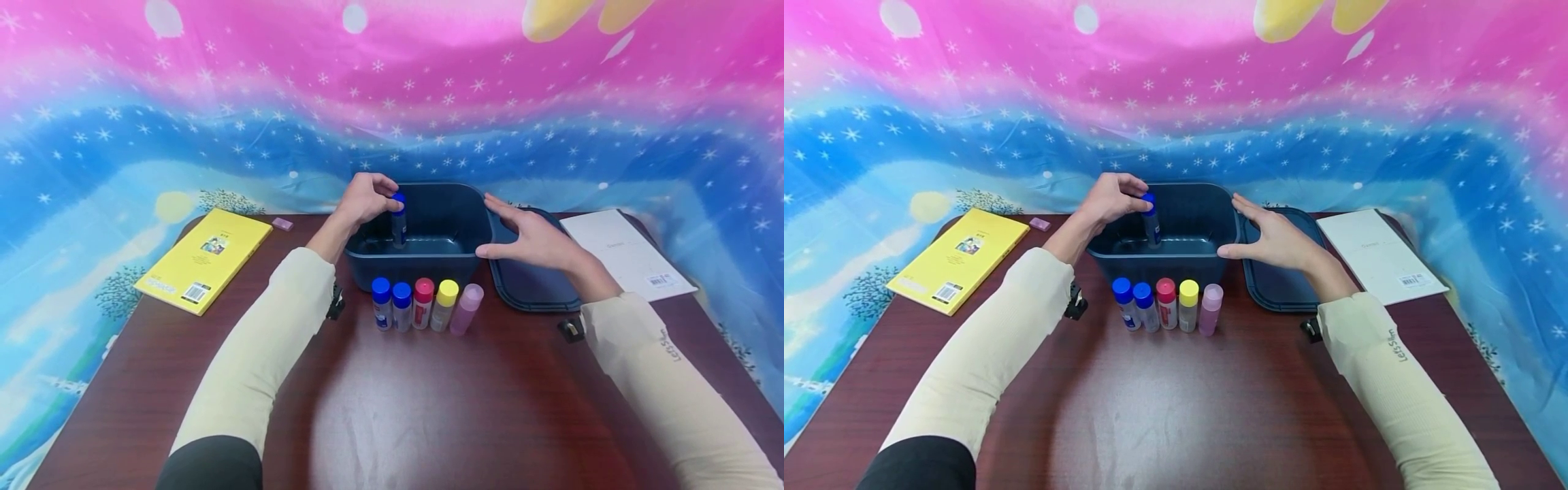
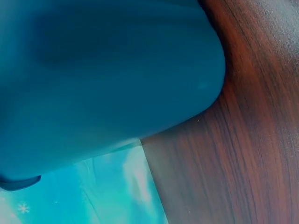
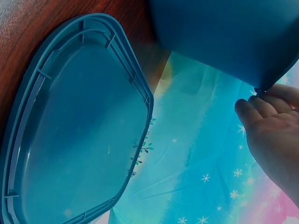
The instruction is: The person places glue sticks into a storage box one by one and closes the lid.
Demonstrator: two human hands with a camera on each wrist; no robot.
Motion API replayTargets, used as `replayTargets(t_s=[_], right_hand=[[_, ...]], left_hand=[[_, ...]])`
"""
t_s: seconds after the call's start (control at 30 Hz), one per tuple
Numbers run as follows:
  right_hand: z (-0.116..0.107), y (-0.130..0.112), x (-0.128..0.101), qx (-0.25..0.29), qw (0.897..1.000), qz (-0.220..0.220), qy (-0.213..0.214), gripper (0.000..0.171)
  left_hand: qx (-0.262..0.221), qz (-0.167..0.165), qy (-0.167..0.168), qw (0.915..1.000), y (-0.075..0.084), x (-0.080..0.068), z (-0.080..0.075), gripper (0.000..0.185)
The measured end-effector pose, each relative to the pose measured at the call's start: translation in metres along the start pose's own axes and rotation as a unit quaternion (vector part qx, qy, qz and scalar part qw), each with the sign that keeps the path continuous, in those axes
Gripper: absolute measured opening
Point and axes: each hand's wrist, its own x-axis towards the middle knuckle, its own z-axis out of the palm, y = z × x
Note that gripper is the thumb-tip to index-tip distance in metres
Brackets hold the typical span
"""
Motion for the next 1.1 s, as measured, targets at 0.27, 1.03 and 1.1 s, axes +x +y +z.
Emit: replayTargets(t_s=[0.27, 1.03, 1.1], right_hand=[[-0.001, -0.004, -0.002, 0.004, 1.0, -0.001, -0.002, 0.096], [-0.001, -0.005, -0.003, 0.009, 1.0, -0.004, -0.006, 0.095], [0.0, -0.005, -0.004, 0.01, 1.0, -0.004, -0.005, 0.095]], left_hand=[[0.003, 0.005, 0.002, 1.0, 0.004, -0.004, -0.004, 0.033], [0.007, 0.111, -0.009, 0.9937, 0.002, -0.04, -0.031, 0.036], [0.012, 0.118, -0.015, 0.9929, 0.001, -0.044, -0.033, 0.036]])
